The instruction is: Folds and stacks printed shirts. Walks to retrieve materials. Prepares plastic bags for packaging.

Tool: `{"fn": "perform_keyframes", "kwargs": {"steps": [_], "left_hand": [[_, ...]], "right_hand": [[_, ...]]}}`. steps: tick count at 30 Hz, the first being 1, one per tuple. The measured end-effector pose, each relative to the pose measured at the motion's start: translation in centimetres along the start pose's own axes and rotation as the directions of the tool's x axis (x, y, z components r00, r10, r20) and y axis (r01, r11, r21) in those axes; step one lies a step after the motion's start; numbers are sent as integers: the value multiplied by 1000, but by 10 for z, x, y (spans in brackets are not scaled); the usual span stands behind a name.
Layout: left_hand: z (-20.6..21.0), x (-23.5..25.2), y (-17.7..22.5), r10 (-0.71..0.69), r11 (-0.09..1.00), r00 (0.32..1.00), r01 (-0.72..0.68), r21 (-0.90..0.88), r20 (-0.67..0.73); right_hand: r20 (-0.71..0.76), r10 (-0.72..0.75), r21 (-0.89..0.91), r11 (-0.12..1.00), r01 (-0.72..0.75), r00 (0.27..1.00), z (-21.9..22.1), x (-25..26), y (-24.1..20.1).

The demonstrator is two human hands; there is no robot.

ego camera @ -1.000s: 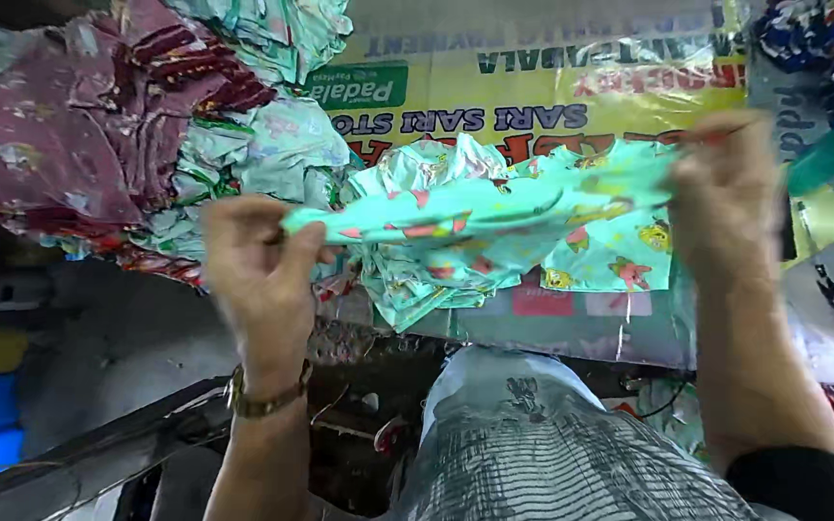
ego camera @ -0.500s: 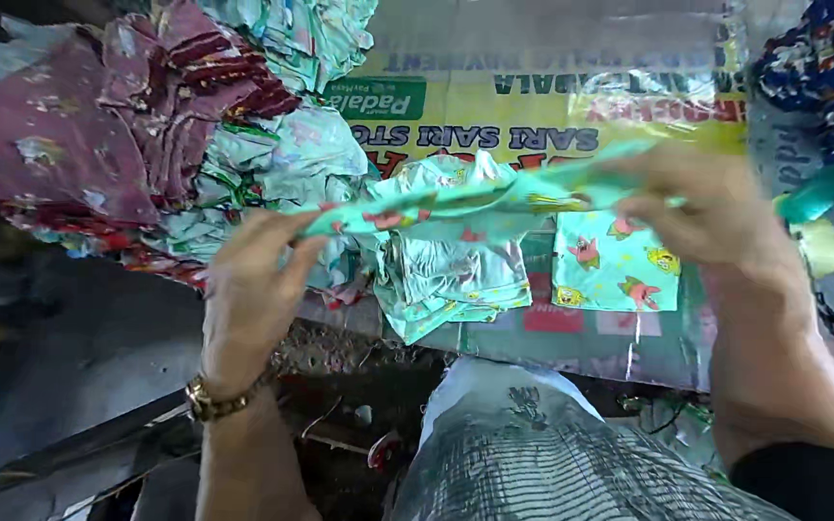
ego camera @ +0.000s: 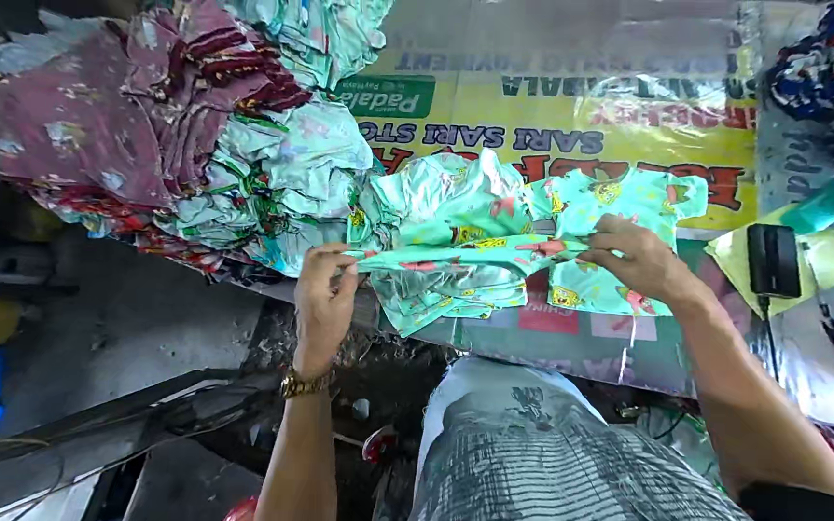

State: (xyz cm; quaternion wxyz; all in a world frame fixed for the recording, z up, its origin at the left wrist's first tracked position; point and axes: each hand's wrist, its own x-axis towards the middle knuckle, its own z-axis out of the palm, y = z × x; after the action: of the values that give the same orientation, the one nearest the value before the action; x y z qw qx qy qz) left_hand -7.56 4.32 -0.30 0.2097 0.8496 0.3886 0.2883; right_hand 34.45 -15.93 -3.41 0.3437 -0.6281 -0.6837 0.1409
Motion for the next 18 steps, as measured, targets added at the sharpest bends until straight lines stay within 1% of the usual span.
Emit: {"fn": "perform_keyframes", "kwargs": {"steps": [1, 2, 3, 4, 5, 6, 8, 10, 12, 14, 16, 17, 18], "left_hand": [[-2, 0, 15, 48, 996, 991, -57, -70, -125], [-3, 1, 30, 95, 982, 964, -132, -135, -249], [-2, 5, 45, 132, 957, 929, -211, -202, -346], [2, 10, 58, 153, 924, 904, -274, -267, -400], [9, 15, 68, 159, 891, 906, -302, -338, -391], [20, 19, 73, 155, 864, 924, -299, -405, -351], [45, 23, 77, 90, 827, 960, -221, -516, -266], [58, 24, 86, 15, 799, 974, -147, -583, -225], [66, 23, 110, -9, 748, 983, -115, -653, -184], [74, 20, 139, -22, 710, 994, -63, -701, -111], [87, 21, 161, -33, 645, 999, -2, -764, -31], [97, 23, 169, -28, 637, 1000, 15, -771, -4], [108, 26, 173, -22, 656, 1000, 18, -754, 5]], "right_hand": [[-79, -26, 27, 999, 28, 997, -13, -1, -11], [-150, -48, 50, 997, 56, 987, -25, -2, -22], [-210, -67, 78, 993, 85, 975, -35, -3, -30], [-271, -84, 100, 988, 115, 959, -41, -4, -32], [-320, -95, 108, 985, 136, 943, -44, -5, -29], [-340, -79, 100, 988, 120, 937, -46, -9, -24], [-364, 32, 135, 991, 19, 931, -55, -26, -12], [-418, 144, 232, 972, -48, 897, -68, -52, -3], [-490, 245, 395, 918, -37, 837, -77, -85, -2], [-573, 345, 512, 859, -4, 744, -82, -112, -8], [-618, 393, 559, 829, 29, 681, -89, -136, -12], [-634, 409, 558, 830, 22, 656, -94, -143, -12], [-641, 421, 552, 834, 5, 641, -97, -149, -11]]}}
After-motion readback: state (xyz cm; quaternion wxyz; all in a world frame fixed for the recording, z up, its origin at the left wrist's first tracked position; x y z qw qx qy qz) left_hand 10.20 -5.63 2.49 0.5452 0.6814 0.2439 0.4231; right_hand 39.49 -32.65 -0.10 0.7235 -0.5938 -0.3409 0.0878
